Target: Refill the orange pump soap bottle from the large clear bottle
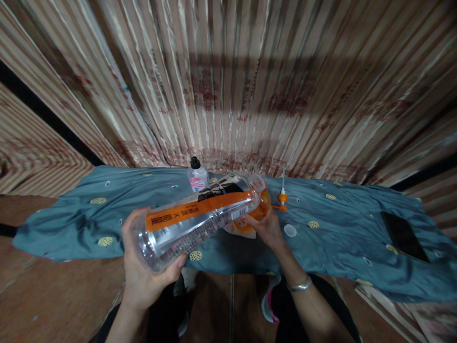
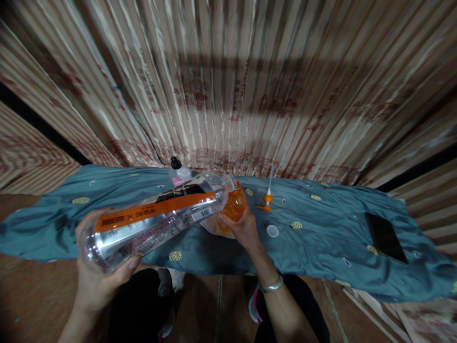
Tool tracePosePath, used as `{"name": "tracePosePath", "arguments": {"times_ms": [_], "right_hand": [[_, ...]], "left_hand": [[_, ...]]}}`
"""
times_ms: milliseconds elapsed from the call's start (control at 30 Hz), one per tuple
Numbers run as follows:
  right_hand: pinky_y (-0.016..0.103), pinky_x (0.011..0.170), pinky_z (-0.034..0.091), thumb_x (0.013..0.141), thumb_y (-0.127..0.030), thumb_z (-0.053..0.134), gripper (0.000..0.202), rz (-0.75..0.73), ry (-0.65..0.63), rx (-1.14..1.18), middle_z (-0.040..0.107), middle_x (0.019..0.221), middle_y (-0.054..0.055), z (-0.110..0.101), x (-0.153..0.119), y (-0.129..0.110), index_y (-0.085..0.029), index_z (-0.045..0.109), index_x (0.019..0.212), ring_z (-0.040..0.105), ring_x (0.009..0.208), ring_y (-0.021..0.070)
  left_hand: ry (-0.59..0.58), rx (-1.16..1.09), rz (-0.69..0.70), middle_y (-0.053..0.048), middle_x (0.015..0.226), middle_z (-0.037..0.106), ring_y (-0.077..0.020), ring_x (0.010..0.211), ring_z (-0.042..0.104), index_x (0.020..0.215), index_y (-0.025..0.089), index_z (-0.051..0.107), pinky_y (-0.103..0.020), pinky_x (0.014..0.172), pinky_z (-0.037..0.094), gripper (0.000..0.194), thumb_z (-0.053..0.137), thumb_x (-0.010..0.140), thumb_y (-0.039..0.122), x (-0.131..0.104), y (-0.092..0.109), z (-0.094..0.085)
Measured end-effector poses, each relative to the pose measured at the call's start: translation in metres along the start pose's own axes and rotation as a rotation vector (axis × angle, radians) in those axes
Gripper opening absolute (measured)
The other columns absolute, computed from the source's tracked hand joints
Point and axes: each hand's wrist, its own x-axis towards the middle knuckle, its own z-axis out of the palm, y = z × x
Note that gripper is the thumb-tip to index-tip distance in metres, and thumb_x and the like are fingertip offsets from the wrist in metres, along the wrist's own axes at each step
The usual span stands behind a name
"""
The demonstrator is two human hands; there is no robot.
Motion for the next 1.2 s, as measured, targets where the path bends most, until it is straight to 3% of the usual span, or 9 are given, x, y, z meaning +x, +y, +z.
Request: {"name": "tracePosePath", "arguments": {"times_ms": [167,833,1200], "right_hand": [[0.049,0.098,0.068,0.074,-0.052,0.092,0.078,0.008,-0.024,0.003,0.085,0.121,0.011,0.0,0.0001,0.0011,-0.02,0.068,0.141,0.081,0.112,0.0344],[0.05,0.095,0.068,0.071,-0.056,0.092,0.073,0.01,0.013,-0.032,0.085,0.118,0.012,0.0007,-0.0002,0.0053,-0.021,0.071,0.131,0.082,0.109,0.0357],[0.051,0.096,0.068,0.072,-0.054,0.091,0.069,0.007,0.008,-0.01,0.085,0.118,0.012,-0.0002,0.0001,0.0025,-0.021,0.072,0.13,0.082,0.109,0.0357]], "left_hand": [[0.001,-0.004,0.02,-0.012,0.126,0.065,-0.0339,0.105,0.073,0.135,0.024,0.06,-0.048,0.087,0.064,0.078,0.091,0.069,0.054,-0.0005,-0.001,0.0008],[-0.004,0.032,0.073,-0.013,0.127,0.064,-0.035,0.107,0.072,0.142,0.025,0.059,-0.049,0.088,0.062,0.078,0.086,0.076,0.059,-0.0017,-0.0018,-0.0011],[-0.004,0.023,0.044,-0.014,0.129,0.064,-0.0358,0.109,0.071,0.138,0.025,0.061,-0.052,0.091,0.062,0.079,0.089,0.072,0.058,-0.0023,-0.0018,0.0002]]}}
